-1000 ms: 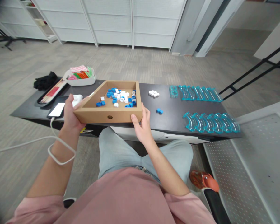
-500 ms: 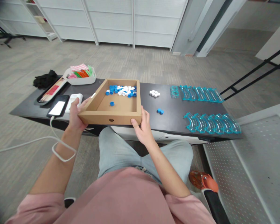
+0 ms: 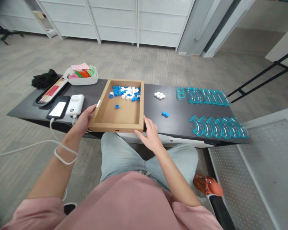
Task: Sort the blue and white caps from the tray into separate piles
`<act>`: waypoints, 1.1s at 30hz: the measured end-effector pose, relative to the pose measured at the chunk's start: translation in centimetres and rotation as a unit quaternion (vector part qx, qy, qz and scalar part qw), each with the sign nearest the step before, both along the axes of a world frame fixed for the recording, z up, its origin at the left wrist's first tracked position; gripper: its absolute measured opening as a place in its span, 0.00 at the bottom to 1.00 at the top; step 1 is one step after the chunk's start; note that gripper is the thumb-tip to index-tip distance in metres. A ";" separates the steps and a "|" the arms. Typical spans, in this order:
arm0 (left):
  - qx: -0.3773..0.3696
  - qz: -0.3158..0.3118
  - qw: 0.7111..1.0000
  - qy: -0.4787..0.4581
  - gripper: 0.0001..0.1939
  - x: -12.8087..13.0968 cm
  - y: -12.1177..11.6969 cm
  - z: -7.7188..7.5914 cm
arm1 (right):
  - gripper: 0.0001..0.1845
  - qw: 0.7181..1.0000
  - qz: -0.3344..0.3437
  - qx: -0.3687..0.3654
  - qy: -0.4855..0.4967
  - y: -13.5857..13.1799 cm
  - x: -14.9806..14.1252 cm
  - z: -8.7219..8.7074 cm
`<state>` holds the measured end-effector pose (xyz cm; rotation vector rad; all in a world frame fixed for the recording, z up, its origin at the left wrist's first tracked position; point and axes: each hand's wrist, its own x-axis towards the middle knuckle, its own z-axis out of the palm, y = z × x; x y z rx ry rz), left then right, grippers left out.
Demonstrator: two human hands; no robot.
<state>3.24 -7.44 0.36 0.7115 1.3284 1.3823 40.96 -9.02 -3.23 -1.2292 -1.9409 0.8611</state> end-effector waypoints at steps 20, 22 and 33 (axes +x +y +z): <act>-0.038 0.038 0.837 0.545 0.25 -2.5 7.3 -3.2 | 0.14 0.904 0.252 0.087 -0.335 15.5 -15.2 6.1; -0.044 0.041 0.829 0.556 0.25 -2.3 7.2 -3.2 | 0.14 0.907 0.269 0.080 -0.313 15.9 -15.0 6.2; -0.092 -0.003 0.783 0.616 0.28 -1.8 7.1 -1.5 | 0.18 0.996 0.016 0.081 -0.017 14.7 4.2 6.4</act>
